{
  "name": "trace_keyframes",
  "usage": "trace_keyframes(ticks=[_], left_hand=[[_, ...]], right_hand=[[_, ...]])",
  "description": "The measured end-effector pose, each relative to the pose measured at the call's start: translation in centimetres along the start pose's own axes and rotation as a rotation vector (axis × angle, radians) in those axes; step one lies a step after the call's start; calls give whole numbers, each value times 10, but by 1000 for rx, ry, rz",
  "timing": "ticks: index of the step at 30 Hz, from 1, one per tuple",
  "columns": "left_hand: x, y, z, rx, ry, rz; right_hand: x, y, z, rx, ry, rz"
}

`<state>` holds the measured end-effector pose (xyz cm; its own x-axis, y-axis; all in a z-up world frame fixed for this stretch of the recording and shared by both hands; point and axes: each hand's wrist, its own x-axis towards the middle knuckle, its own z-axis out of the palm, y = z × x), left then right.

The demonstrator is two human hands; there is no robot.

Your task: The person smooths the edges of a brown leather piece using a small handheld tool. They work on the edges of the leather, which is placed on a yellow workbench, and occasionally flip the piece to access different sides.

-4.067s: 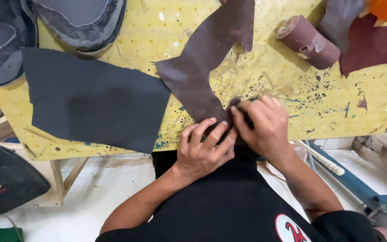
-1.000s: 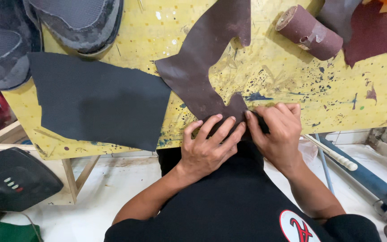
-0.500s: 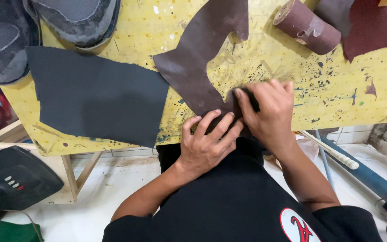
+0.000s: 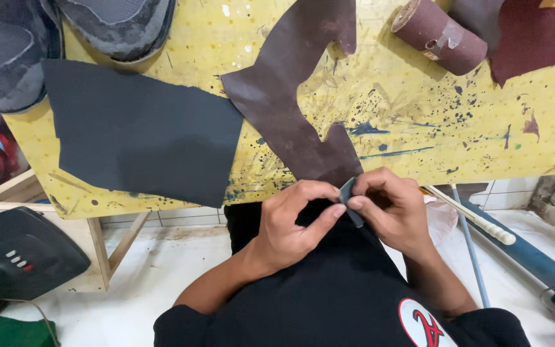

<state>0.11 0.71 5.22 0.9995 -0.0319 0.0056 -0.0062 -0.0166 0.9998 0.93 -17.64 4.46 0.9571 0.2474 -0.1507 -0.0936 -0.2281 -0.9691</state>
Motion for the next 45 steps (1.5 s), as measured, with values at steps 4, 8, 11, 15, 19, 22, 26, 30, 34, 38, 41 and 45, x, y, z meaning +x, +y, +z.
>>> trace_keyframes(ticks=[4, 8, 11, 15, 19, 22, 26, 30, 34, 38, 41, 45], left_hand=[[5, -2, 0, -39, -23, -10], [8, -3, -3, 15, -56, 61], [16, -9, -5, 268, -15, 260], [21, -25, -9, 906, 31, 518], [18, -32, -9, 916, 46, 524], [21, -32, -10, 916, 55, 530], [21, -35, -9, 918, 46, 534], [22, -35, -9, 910, 62, 550], [20, -37, -8, 921, 36, 545], [14, -37, -11, 914, -28, 505], [10, -30, -10, 907, -67, 477], [-4, -32, -9, 865, -93, 439]], right_hand=[[-2, -13, -4, -122, -58, 91], [6, -28, -7, -105, -61, 45], [17, -31, -7, -337, 48, -122], [26, -1, 1, -762, 188, -465], [25, 3, 4, -914, 201, -527], [32, 11, 4, -948, 209, -596], [35, 19, 2, -921, 227, -600], [28, 6, -5, -846, 242, -524], [35, 4, -8, -860, 184, -532], [37, -12, -17, -951, 35, -478], [37, -17, -22, -967, 9, -443], [35, -18, -27, -952, 40, -492]])
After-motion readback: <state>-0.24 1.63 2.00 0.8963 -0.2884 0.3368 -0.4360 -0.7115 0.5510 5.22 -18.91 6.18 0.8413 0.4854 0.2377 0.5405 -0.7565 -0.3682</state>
